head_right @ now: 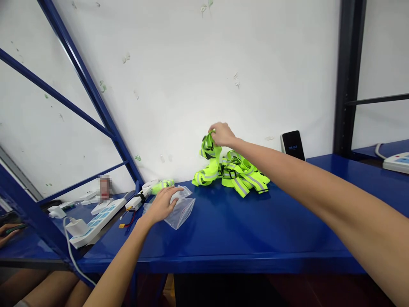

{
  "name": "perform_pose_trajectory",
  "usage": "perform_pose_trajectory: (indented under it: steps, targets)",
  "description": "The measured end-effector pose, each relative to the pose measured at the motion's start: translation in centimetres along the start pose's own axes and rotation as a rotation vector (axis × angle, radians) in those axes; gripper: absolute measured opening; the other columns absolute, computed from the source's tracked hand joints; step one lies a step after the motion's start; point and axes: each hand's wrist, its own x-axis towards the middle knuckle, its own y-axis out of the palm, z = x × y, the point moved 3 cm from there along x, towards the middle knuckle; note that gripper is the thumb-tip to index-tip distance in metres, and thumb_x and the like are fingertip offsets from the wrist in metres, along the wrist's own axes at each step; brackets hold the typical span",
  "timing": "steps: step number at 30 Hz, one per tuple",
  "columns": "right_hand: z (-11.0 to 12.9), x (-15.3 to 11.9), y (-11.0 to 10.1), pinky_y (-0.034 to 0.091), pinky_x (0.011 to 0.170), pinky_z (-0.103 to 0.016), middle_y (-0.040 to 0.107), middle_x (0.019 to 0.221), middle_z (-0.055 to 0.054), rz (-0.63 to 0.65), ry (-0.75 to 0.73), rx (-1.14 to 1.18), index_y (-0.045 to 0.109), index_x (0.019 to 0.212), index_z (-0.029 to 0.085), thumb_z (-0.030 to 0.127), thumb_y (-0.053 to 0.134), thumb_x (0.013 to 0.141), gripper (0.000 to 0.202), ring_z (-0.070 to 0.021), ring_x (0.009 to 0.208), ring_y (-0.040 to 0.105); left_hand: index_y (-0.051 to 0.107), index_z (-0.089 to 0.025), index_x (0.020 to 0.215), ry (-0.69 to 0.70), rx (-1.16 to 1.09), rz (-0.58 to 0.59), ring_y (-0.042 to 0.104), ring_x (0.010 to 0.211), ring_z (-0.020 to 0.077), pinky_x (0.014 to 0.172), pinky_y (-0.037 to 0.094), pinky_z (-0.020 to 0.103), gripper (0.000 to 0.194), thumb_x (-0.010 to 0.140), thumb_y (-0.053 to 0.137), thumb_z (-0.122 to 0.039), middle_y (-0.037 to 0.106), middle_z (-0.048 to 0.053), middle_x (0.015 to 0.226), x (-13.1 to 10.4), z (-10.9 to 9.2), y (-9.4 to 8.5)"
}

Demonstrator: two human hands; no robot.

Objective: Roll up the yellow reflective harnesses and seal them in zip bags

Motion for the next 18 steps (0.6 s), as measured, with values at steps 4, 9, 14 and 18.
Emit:
perform_pose_trajectory:
  steps: [4,9,14,18]
  targets:
    - [2.5,1.0,-3.7,0.05,0.072,-0.036,0.065,0.087,-0.01,-0.316,-0.068,0.183,0.063,0.103,0.012,0.017,0.045,0.089,0.023,-0.0194,0.073,0.063,0.046,-0.026,0.129,0.067,-0.108,0.022,0.046,0.127,0.0235,0.108,0.033,0.041,0.049,0.081,0.048,-0.018,0.056,0.006,0.132,-1.1,-0.5,1.2]
    - [4.8,0.4,-5.6,0.046,0.076,-0.034,0.059,0.093,-0.007,-0.448,-0.252,0.185,0.054,0.102,0.019,0.018,0.04,0.091,0.018,-0.0195,0.087,0.056,0.043,-0.018,0.113,-0.025,-0.19,-0.003,0.059,0.105,0.0223,0.092,0.045,0.037,0.033,0.081,0.041,-0.015,0.061,0.011,0.117,-1.5,0.4,2.0]
    - [7.5,-0.6,-6.0,0.044,0.074,-0.034,0.056,0.082,-0.003,-0.297,-0.43,0.151,0.051,0.102,0.019,0.015,0.041,0.09,0.016,-0.0177,0.076,0.052,0.04,-0.021,0.114,-0.044,-0.231,-0.309,0.058,0.109,0.0204,0.098,0.042,0.037,0.031,0.083,0.038,-0.016,0.06,0.007,0.123,-0.9,-0.4,-1.1]
    - [7.9,-0.9,-5.8,0.045,0.074,-0.034,0.06,0.093,-0.006,-0.366,-0.394,0.17,0.048,0.111,0.02,0.018,0.037,0.092,0.021,-0.0187,0.081,0.053,0.047,-0.026,0.121,0.144,-0.081,-0.182,0.044,0.13,0.0208,0.115,0.021,0.044,0.04,0.084,0.039,-0.015,0.057,0.004,0.13,-1.9,-2.8,-1.4]
